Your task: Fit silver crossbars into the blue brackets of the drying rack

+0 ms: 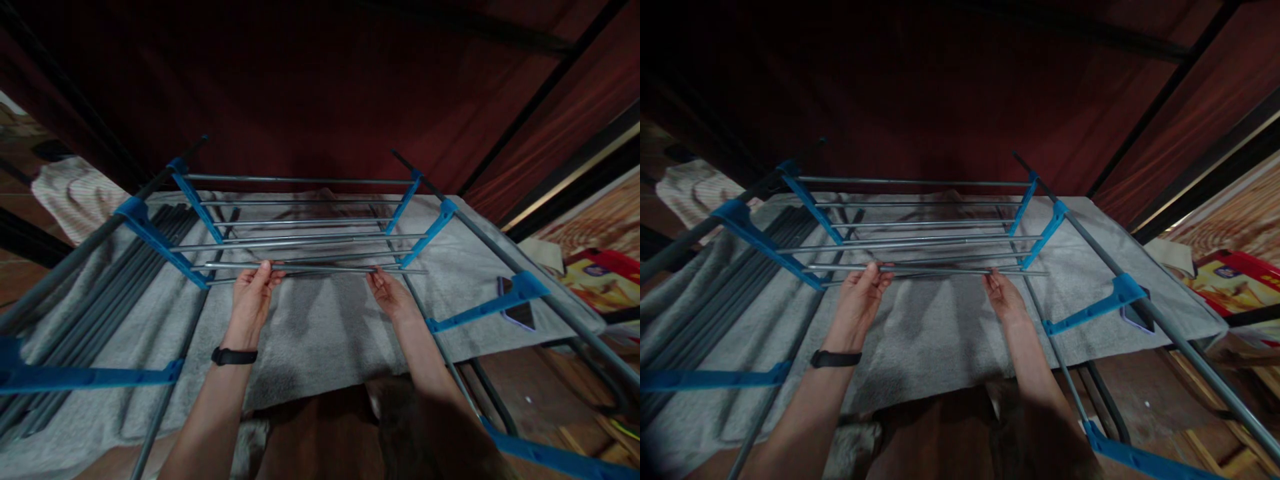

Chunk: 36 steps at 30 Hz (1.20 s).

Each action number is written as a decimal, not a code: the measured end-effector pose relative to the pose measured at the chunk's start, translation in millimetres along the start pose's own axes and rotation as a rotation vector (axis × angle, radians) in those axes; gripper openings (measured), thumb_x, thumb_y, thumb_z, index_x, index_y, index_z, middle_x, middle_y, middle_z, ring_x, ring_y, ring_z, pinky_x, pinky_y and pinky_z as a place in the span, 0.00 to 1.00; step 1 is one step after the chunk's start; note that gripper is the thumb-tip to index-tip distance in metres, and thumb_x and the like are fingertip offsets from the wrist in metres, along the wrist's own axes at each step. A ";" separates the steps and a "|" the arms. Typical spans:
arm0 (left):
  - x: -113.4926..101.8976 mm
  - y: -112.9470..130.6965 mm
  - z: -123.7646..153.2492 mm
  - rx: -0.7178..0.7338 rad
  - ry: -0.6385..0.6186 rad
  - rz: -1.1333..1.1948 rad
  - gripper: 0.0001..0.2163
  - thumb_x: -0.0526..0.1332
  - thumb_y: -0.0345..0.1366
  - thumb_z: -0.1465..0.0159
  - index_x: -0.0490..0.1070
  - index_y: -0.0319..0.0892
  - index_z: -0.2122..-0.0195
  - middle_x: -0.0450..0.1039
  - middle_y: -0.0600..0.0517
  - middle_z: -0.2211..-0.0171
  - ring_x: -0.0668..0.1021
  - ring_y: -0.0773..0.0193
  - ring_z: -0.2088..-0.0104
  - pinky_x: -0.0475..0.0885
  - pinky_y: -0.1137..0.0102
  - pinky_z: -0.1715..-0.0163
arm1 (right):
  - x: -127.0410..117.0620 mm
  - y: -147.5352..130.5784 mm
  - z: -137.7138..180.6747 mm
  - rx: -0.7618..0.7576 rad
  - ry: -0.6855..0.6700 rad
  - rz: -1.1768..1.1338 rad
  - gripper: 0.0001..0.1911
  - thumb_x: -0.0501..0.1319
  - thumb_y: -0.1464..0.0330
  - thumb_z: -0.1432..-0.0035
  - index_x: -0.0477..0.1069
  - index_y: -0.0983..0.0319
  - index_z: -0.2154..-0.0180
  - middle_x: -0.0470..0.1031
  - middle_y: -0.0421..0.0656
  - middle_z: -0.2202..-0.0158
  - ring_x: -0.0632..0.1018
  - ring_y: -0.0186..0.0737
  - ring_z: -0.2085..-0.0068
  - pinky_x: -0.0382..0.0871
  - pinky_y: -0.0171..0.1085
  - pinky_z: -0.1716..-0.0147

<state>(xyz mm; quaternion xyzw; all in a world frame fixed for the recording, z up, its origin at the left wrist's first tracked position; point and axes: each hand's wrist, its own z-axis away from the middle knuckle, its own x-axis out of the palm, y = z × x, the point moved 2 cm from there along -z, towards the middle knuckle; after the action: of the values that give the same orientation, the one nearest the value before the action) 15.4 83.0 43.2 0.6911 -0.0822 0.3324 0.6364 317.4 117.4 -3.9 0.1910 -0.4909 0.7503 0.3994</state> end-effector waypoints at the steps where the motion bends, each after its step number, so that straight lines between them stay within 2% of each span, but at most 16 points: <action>1: 0.0 -1.0 -0.1 -0.002 -0.004 0.005 0.14 0.75 0.41 0.53 0.74 0.40 0.72 0.80 0.50 0.69 0.80 0.67 0.73 0.72 0.77 0.74 | -0.2 0.5 -0.3 0.002 -0.004 0.003 0.08 0.63 0.79 0.45 0.74 0.61 0.72 0.81 0.37 0.73 0.81 0.29 0.71 0.78 0.33 0.55; 5: 0.5 -4.0 0.2 -0.006 -0.022 0.016 0.13 0.75 0.41 0.51 0.74 0.41 0.72 0.79 0.51 0.70 0.80 0.67 0.74 0.72 0.76 0.75 | 0.1 1.7 -0.4 0.013 -0.014 0.016 0.08 0.64 0.78 0.45 0.74 0.61 0.72 0.81 0.38 0.73 0.80 0.30 0.71 0.79 0.34 0.55; 15: -0.9 7.1 0.8 0.036 -0.043 0.028 0.14 0.72 0.39 0.47 0.77 0.39 0.62 0.80 0.46 0.65 0.80 0.64 0.70 0.74 0.73 0.69 | 0.5 -8.3 0.7 -0.023 0.066 -0.004 0.09 0.60 0.79 0.41 0.72 0.62 0.71 0.79 0.38 0.75 0.80 0.29 0.73 0.80 0.31 0.61; 24: -4.6 7.9 -3.5 0.065 -0.018 0.049 0.11 0.72 0.40 0.48 0.76 0.41 0.67 0.80 0.48 0.65 0.80 0.66 0.71 0.73 0.75 0.72 | -0.4 -12.0 1.2 -0.008 0.082 -0.020 0.09 0.59 0.77 0.39 0.71 0.62 0.71 0.78 0.37 0.75 0.79 0.28 0.74 0.80 0.30 0.64; 30: -3.7 7.4 -2.9 0.086 0.029 0.068 0.12 0.74 0.40 0.50 0.73 0.41 0.73 0.79 0.51 0.66 0.80 0.68 0.72 0.73 0.76 0.73 | 1.8 -10.7 2.0 -0.029 0.040 0.009 0.08 0.60 0.79 0.41 0.72 0.61 0.70 0.79 0.38 0.73 0.81 0.29 0.71 0.80 0.31 0.62; 36: -3.0 6.1 -3.2 0.050 0.048 0.042 0.14 0.75 0.41 0.52 0.73 0.41 0.72 0.79 0.52 0.69 0.80 0.68 0.73 0.72 0.76 0.73 | 2.5 -5.4 1.0 -0.040 0.015 0.015 0.08 0.61 0.79 0.42 0.72 0.61 0.71 0.80 0.38 0.71 0.81 0.30 0.69 0.79 0.32 0.58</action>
<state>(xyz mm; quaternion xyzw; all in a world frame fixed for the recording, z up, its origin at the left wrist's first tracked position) 8.6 84.0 46.5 0.6968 -0.0731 0.3643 0.6136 320.0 118.7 1.4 0.1737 -0.5045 0.7447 0.4010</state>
